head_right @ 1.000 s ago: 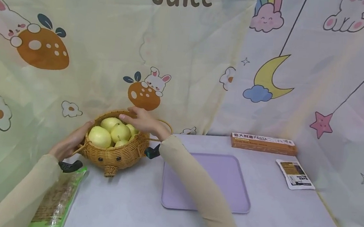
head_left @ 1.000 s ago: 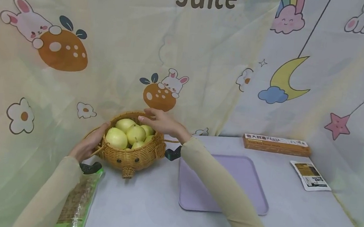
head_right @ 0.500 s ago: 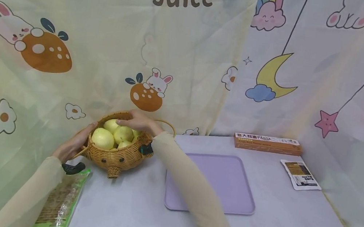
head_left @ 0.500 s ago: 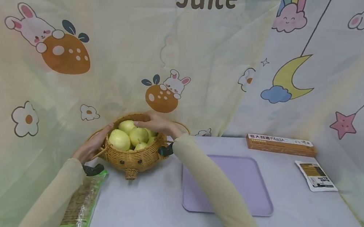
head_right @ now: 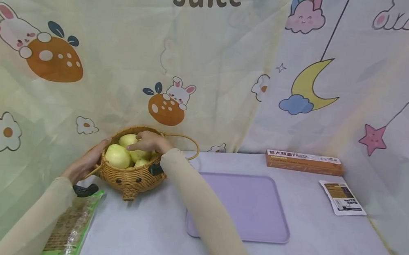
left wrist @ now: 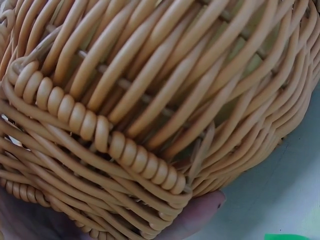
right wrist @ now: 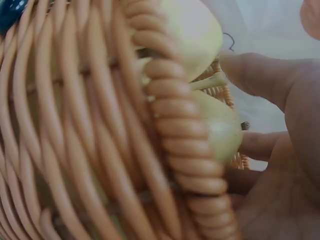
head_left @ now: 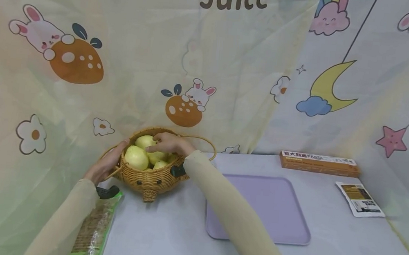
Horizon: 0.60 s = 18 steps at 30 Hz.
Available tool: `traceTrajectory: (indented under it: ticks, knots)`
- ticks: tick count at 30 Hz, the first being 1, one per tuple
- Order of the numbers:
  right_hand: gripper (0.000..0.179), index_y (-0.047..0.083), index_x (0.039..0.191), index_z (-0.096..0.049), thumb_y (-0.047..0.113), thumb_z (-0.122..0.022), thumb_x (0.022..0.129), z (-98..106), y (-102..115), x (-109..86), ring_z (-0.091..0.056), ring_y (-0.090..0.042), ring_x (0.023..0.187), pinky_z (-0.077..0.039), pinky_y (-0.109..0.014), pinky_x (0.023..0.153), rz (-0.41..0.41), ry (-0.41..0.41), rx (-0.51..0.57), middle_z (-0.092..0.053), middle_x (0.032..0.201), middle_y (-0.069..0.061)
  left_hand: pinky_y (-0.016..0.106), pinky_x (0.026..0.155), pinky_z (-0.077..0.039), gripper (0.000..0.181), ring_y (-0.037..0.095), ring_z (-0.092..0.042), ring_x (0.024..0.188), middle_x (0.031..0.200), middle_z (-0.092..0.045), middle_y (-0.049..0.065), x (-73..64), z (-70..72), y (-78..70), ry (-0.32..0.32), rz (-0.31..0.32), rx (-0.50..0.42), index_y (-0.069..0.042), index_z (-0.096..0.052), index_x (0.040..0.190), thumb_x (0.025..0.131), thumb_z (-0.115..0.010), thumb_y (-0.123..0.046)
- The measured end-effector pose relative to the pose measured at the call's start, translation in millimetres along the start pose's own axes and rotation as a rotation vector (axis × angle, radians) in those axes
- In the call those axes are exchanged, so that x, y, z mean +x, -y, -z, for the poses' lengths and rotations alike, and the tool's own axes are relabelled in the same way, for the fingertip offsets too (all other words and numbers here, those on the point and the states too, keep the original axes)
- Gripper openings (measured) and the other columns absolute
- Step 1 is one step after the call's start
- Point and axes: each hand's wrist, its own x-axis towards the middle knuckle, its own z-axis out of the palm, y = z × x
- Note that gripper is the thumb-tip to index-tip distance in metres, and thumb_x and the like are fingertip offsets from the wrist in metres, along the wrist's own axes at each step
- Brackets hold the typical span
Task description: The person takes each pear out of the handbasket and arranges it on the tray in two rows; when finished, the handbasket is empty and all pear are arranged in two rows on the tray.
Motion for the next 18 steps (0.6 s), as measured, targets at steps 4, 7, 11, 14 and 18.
traceTrajectory:
  ticks: [4,7,11,14,18]
  knots:
    - [0.071,0.011,0.161,-0.046,0.047,-0.067,0.103,-2.1,-1.8,3.1,-0.042,-0.022,0.153,-0.040,-0.038,0.122,0.026,-0.010,-0.073,-0.044,0.168,-0.006,0.040,0.102,-0.048,0.095,0.034,-0.040,0.136,0.161,-0.027,0.028,0.6,-1.0,0.2,0.016,-0.012,-0.018,-0.009,-0.002,0.172,0.106,-0.022,-0.074]
    - [0.068,0.012,0.160,-0.047,0.044,-0.067,0.104,-2.7,-2.5,3.7,-0.043,-0.023,0.153,-0.041,-0.038,0.122,0.045,-0.015,-0.120,-0.044,0.168,-0.007,0.050,0.112,-0.042,0.091,0.038,-0.031,0.145,0.169,-0.014,0.029,0.6,-0.9,0.1,0.026,-0.011,-0.032,-0.012,0.001,0.172,0.107,-0.020,-0.071]
    - [0.066,0.013,0.160,-0.048,0.040,-0.069,0.103,-3.9,-1.4,4.3,-0.043,-0.025,0.153,-0.041,-0.038,0.122,0.041,-0.009,-0.178,-0.042,0.169,-0.007,0.051,0.115,-0.040,0.090,0.039,-0.029,0.146,0.171,-0.011,0.030,1.0,-0.7,0.8,0.024,-0.007,-0.026,-0.012,0.003,0.172,0.108,-0.019,-0.071]
    - [0.067,0.014,0.159,-0.049,0.039,-0.072,0.102,-5.6,0.3,5.3,-0.043,-0.024,0.154,-0.042,-0.036,0.121,0.029,-0.017,-0.240,-0.042,0.169,-0.006,0.050,0.113,-0.041,0.091,0.039,-0.031,0.144,0.170,-0.013,0.030,1.2,-1.7,1.0,0.020,-0.006,-0.024,-0.011,0.002,0.172,0.107,-0.019,-0.072]
    - [0.069,0.013,0.158,-0.051,0.039,-0.076,0.099,-7.4,2.6,5.9,-0.044,-0.025,0.153,-0.042,-0.035,0.121,0.025,-0.044,-0.298,-0.043,0.169,-0.006,0.057,0.123,-0.032,0.090,0.041,-0.024,0.151,0.173,-0.009,0.029,0.9,-3.1,-0.5,0.012,-0.010,-0.030,-0.011,0.002,0.172,0.108,-0.019,-0.071]
